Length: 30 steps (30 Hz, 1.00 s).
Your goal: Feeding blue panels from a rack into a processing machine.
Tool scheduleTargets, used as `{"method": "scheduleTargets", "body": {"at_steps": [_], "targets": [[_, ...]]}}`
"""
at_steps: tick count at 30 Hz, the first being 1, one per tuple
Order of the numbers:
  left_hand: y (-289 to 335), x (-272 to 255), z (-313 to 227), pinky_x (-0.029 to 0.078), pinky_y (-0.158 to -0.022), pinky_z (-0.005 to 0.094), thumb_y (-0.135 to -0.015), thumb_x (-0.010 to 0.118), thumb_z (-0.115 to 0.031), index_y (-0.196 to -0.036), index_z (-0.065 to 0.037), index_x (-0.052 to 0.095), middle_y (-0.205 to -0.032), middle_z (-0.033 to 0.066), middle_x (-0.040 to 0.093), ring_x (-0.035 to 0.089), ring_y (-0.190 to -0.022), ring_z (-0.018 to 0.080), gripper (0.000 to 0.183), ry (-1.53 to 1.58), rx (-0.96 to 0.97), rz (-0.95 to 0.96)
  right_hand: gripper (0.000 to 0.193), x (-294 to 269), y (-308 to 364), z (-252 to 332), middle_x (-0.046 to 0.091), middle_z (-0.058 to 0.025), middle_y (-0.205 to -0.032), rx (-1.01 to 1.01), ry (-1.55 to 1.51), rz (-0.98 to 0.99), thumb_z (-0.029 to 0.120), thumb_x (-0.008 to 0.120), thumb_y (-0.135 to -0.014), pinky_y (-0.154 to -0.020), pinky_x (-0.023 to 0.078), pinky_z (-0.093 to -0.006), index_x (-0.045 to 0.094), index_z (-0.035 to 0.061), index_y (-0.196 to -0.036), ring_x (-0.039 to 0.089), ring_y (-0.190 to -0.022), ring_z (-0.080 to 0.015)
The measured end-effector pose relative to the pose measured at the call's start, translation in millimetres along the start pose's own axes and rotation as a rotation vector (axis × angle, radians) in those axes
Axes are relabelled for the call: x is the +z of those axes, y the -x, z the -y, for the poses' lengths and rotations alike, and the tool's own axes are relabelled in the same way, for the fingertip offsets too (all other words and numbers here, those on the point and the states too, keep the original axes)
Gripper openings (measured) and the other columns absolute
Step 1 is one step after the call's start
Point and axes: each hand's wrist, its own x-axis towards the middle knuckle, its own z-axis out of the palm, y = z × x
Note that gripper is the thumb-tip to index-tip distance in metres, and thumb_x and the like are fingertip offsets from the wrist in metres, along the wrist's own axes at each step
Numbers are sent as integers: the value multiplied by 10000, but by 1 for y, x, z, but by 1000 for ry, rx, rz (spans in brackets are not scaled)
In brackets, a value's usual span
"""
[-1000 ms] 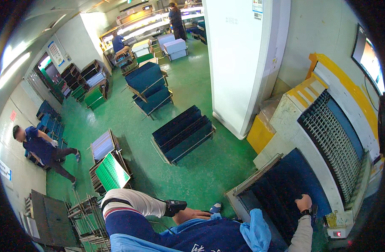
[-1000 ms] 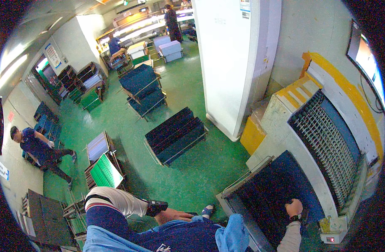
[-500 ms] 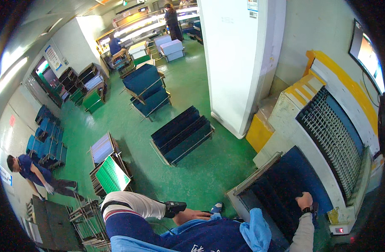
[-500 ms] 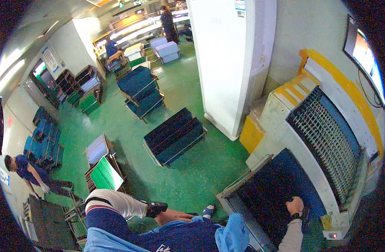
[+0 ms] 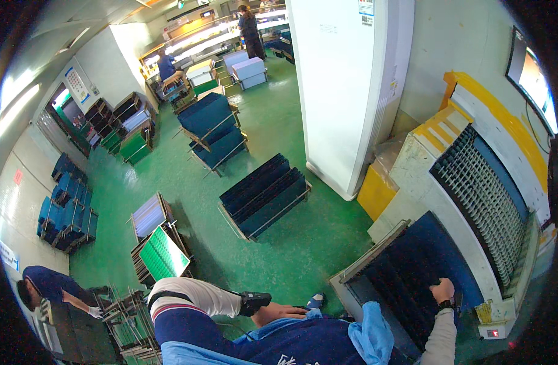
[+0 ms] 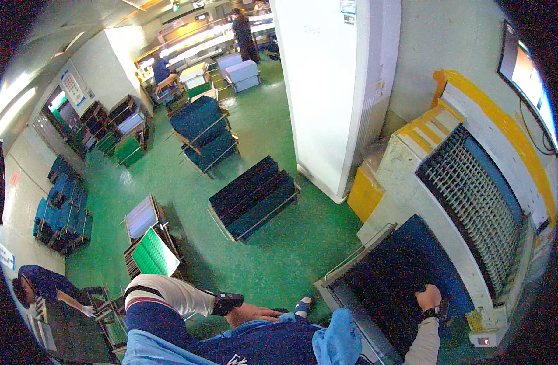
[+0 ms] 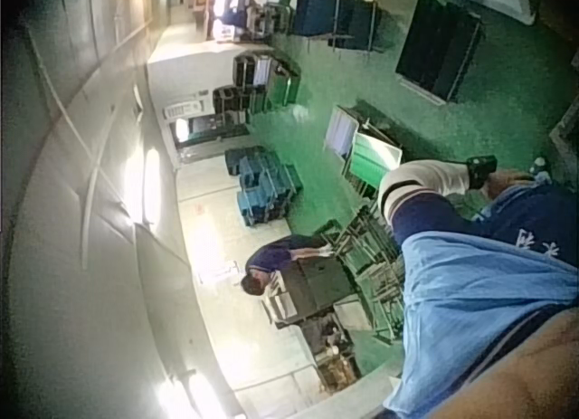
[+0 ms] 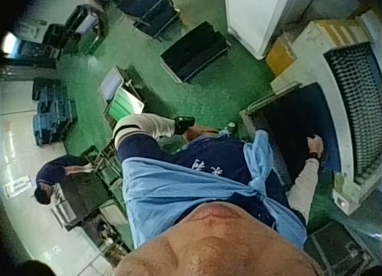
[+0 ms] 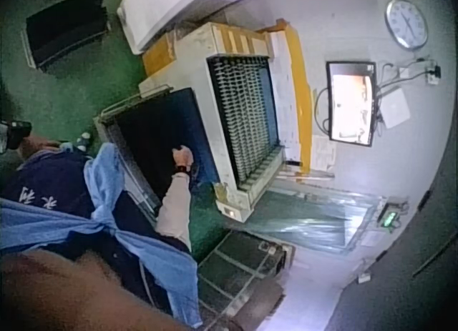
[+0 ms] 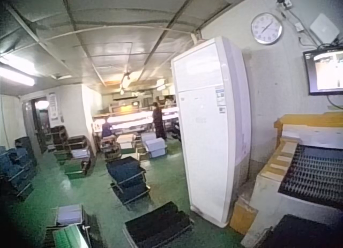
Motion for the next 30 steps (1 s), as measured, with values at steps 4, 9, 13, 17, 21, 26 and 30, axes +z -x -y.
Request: {"method": "scheduleTargets", "body": {"at_steps": [4,9,13,17,21,26,30], "targets": [[-3,1,-2,227,-1147,470,-584,787,-374,-1480,-52,110,-1504,249,143,198,-1394,415,1168,3,14,-28,489,-7,3,4,661,-168,-1072,11,-12,12,286,805,-640,-878,497,-407,687,50,-1051,622,-1016,-332],[-3,-11,-11,227,-1149,462,-658,746,-365,-1472,-41,127,-1504,250,148,194,-1397,412,1073,-40,56,-21,481,-7,4,5,661,-168,-1064,18,-12,-3,278,802,-636,-878,495,-410,688,47,-1042,621,-1013,-334],[-3,-11,-10,225,-1150,459,-680,731,-357,-1473,-33,122,-1501,252,150,195,-1397,410,1050,-48,76,-27,523,-10,4,6,649,-188,-1100,15,-30,18,262,801,-626,-902,482,-412,671,30,-1076,609,-1044,-346],[-5,-9,-10,246,-1141,458,-692,727,-350,-1475,-31,119,-1501,256,149,201,-1394,411,1041,-46,-19,30,576,-8,3,9,639,-188,-1136,41,-43,9,256,806,-612,-918,474,-413,651,20,-1113,599,-1067,-354],[-7,-18,-11,265,-1131,464,-704,725,-346,-1476,-37,130,-1504,252,154,208,-1391,413,1022,-42,50,5,501,-4,4,0,648,-215,-1064,28,-44,-12,289,763,-638,-875,486,-439,675,20,-1051,606,-1017,-384],[-6,13,21,268,-1124,485,-734,711,-346,-1460,-43,193,-1491,244,196,208,-1387,424,942,4,-6,52,330,-17,3,20,655,-230,-973,-101,-74,9,272,648,-672,-791,508,-478,690,37,-899,626,-944,-393],[-32,-11,1,253,-1130,446,-826,626,-361,-1451,-44,219,-1517,215,166,225,-1390,391,810,-85,108,36,395,2,6,-14,677,-169,-995,-192,-79,-115,334,723,-692,-855,492,-443,709,62,-979,626,-955,-354]]}}
